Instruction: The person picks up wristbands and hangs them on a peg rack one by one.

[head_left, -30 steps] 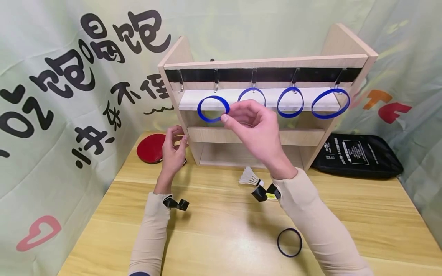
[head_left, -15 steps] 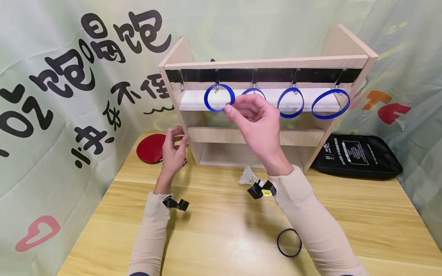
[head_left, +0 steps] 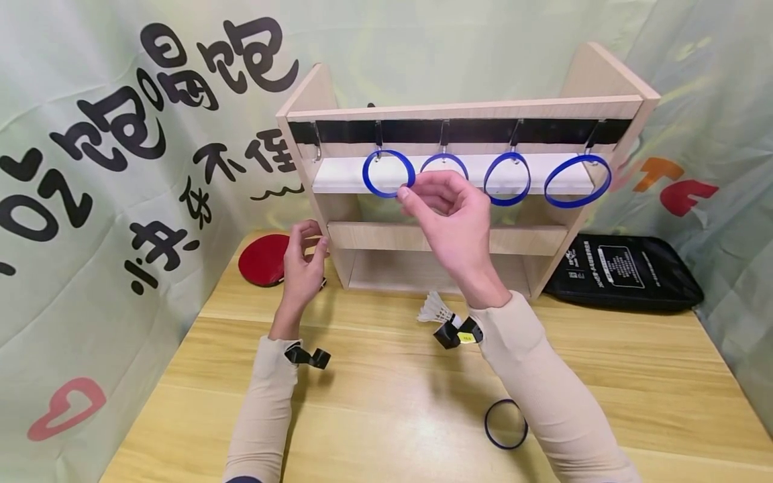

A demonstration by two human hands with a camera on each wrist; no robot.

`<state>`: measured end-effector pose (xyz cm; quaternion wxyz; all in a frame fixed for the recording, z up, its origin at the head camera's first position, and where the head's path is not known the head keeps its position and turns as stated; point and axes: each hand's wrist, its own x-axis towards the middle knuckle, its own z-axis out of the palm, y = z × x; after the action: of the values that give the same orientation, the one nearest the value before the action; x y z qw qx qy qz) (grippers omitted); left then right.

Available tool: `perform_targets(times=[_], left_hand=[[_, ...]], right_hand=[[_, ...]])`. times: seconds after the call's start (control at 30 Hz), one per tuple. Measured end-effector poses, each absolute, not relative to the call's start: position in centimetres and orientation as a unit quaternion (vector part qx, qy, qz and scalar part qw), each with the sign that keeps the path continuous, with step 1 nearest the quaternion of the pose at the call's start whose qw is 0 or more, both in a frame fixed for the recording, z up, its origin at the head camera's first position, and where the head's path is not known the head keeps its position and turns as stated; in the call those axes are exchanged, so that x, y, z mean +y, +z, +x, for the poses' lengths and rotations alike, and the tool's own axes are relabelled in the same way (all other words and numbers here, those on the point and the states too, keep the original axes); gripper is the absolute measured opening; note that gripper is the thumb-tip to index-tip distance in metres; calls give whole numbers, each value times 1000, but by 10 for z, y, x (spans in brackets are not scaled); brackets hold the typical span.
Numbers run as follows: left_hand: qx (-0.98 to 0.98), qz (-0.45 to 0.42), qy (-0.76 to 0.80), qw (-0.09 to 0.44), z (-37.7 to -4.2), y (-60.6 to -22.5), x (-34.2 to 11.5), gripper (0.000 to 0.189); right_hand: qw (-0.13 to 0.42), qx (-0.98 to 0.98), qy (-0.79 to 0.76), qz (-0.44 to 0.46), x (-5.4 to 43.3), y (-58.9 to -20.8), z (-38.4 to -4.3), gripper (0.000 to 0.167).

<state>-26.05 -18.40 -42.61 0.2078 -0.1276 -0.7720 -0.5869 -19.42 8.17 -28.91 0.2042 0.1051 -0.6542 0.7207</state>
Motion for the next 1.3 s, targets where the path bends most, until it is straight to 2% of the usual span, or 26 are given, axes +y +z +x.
perform_targets(times=[0.63,1.3], left_hand=[[-769,-127,-591,208,-260,-425,-184,29],[-770,-126,-591,206,-259,-424,-183,29]], right_hand=[[211,-661,712,108,84,-301,-185,24],[190,-691,690,105,103,-318,-168,17]])
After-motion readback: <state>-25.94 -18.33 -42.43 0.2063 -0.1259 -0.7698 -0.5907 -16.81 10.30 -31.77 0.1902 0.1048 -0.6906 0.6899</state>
